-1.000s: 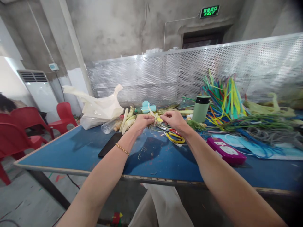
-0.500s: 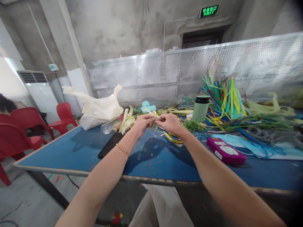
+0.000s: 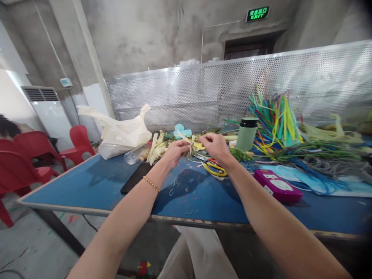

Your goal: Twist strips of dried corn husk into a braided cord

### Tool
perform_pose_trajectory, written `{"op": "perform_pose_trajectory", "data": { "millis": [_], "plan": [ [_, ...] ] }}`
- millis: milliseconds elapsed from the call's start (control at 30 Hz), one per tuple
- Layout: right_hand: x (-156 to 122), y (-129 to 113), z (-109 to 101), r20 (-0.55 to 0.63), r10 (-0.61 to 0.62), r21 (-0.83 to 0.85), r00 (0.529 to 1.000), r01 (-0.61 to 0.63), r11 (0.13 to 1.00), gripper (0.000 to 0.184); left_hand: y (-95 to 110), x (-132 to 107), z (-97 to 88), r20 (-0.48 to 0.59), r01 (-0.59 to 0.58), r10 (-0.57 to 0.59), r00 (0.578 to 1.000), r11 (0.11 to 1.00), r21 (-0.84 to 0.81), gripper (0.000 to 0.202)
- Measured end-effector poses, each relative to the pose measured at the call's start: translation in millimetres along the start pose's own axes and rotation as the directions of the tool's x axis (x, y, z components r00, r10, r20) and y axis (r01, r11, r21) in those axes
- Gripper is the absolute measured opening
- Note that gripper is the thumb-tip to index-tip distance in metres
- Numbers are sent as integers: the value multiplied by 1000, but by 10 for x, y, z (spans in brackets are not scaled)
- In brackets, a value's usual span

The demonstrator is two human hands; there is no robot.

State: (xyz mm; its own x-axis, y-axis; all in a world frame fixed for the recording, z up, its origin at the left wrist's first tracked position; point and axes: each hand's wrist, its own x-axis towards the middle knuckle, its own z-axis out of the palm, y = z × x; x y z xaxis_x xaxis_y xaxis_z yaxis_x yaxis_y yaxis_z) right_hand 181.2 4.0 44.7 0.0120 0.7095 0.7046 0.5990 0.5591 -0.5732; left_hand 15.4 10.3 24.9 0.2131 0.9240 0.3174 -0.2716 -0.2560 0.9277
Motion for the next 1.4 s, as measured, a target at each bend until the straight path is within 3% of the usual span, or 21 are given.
{"op": "perform_pose_trajectory", "data": {
  "millis": [100, 267, 500, 700, 1133, 1400],
  "plan": [
    [30, 16, -18, -33, -71, 32, 997, 72, 997, 26, -11, -18, 11, 62, -18, 10, 998, 990, 140, 10],
    [23, 17, -60, 190, -222, 73, 956, 211, 975, 22, -18, -63, 33, 253, 9, -85, 964, 958, 286, 5],
    [16, 47, -77, 316, -139, 263, 938, 54, 963, 34, 41, -86, -12, 321, 66, -136, 937, 973, 221, 17],
    [7, 20, -71, 308, -151, 307, 939, 51, 950, 34, 68, -101, 0, 278, 109, -173, 945, 967, 231, 27],
    [-1, 1, -75, 277, -159, 223, 948, 98, 970, 26, 40, -78, -28, 268, 93, -184, 946, 943, 319, 28],
    [-15, -10, -57, 288, -192, 198, 938, 138, 970, 27, 14, -47, -13, 88, 124, -147, 985, 967, 224, 12]
  ]
}}
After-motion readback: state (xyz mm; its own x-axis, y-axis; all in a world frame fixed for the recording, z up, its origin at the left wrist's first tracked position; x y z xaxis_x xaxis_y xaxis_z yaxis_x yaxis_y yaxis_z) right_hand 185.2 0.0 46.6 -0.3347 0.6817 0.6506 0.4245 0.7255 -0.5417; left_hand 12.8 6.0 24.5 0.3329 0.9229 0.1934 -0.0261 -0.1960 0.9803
